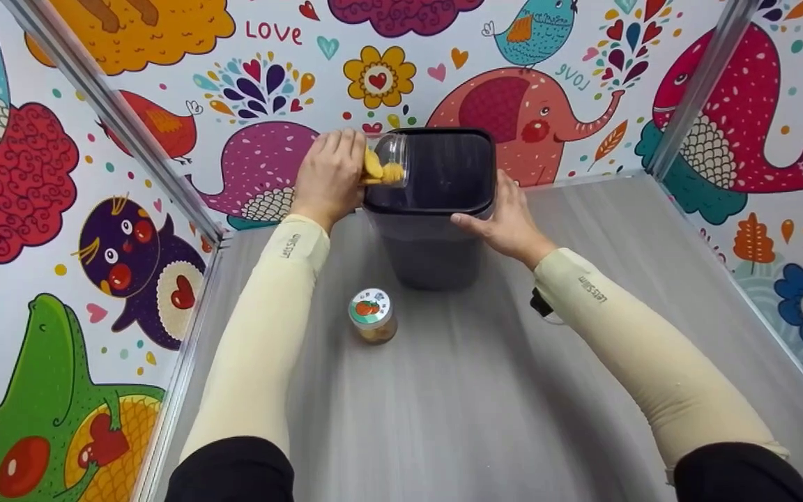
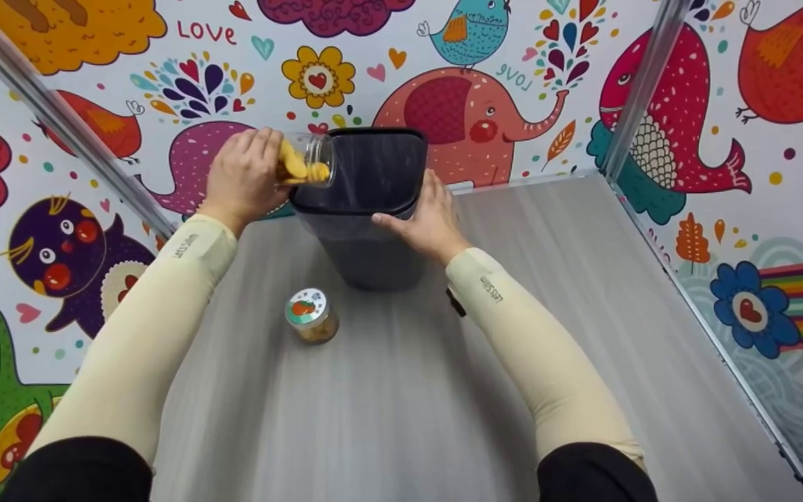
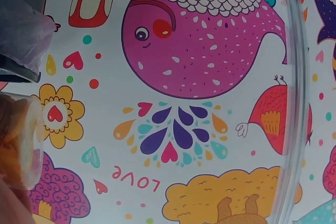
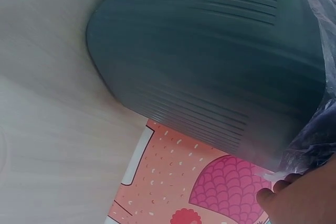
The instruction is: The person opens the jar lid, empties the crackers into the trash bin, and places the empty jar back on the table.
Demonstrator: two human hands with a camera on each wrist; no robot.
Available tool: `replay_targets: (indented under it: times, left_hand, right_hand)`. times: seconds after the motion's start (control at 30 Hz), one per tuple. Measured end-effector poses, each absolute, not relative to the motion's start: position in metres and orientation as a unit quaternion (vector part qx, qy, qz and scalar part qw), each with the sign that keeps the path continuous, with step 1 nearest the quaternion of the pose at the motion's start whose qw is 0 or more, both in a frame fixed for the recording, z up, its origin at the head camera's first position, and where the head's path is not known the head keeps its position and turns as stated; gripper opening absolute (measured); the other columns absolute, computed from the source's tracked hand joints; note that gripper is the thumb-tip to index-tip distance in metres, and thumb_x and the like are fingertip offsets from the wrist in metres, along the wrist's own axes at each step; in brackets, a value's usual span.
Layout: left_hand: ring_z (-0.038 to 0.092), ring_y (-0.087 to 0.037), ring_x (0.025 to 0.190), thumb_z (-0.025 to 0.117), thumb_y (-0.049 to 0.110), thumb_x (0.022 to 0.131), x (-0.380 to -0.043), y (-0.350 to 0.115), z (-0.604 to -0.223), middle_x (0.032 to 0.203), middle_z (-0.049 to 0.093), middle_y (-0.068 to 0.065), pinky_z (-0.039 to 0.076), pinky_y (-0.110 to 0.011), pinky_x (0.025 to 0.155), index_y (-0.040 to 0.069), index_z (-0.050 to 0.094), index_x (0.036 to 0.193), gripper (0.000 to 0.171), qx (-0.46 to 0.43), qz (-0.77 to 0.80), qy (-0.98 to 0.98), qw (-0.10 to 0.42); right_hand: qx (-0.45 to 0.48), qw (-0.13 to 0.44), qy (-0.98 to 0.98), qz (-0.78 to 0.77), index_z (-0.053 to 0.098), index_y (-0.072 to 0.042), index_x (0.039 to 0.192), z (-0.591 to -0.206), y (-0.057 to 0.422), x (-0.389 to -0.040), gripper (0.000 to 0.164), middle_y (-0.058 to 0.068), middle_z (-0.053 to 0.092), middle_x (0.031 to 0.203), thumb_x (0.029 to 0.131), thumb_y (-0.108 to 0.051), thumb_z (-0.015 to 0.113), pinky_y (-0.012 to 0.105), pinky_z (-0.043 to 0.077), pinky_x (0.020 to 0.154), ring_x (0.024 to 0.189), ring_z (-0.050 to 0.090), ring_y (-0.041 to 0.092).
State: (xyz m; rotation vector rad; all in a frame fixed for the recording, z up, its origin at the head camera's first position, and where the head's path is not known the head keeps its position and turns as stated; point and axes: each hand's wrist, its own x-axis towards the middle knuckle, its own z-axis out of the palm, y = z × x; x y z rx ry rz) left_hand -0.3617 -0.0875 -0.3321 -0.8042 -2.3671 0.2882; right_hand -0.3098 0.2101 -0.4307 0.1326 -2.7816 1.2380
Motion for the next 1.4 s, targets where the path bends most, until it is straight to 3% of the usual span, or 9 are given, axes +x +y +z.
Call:
replay_targets:
  times: [0.33,0.63,0.9,1.4]
  left_hand:
    - [0.053,-0.036,0.121,0.075,0.018,0.080,-0.366,-0.075,-0.328,0.134,0.054,-0.024,0.035,-0.043,0.110,-0.006,0.046,0.139,0.070,-0.313,0.172,-0.890,0.285]
    - [0.052,-0.037,0.123,0.055,0.004,0.094,-0.369,-0.067,-0.329,0.136,0.054,-0.024,0.035,-0.043,0.110,-0.007,0.048,0.139,0.047,-0.334,0.220,-0.866,0.300]
    - [0.053,-0.038,0.121,0.044,-0.002,0.098,-0.370,-0.062,-0.328,0.133,0.056,-0.025,0.034,-0.044,0.110,-0.009,0.049,0.137,0.040,-0.350,0.243,-0.851,0.306]
    - [0.054,-0.038,0.116,0.051,0.000,0.095,-0.375,-0.057,-0.329,0.127,0.058,-0.027,0.036,-0.046,0.108,-0.010,0.050,0.135,0.041,-0.357,0.320,-0.814,0.327]
  right_hand:
    - [0.045,0.050,-0.912,0.404,0.003,-0.005,0.159,-0.433,0.211,-0.311,0.125,0.018,0.007,0.163,0.077,-0.073,0.068,0.051,0.011,0.118,0.149,0.003,0.033]
    - [0.042,0.047,-0.910,0.410,0.001,-0.006,0.159,-0.433,0.212,-0.311,0.127,0.017,0.005,0.164,0.076,-0.073,0.069,0.052,0.010,0.118,0.149,0.002,0.033]
    - [0.039,0.051,-0.910,0.410,0.003,-0.005,0.159,-0.433,0.210,-0.311,0.126,0.018,0.007,0.163,0.076,-0.073,0.069,0.052,0.011,0.118,0.149,0.003,0.034]
    - [0.041,0.051,-0.910,0.409,0.003,-0.006,0.159,-0.434,0.211,-0.311,0.125,0.017,0.007,0.163,0.076,-0.073,0.069,0.052,0.011,0.118,0.149,0.004,0.033]
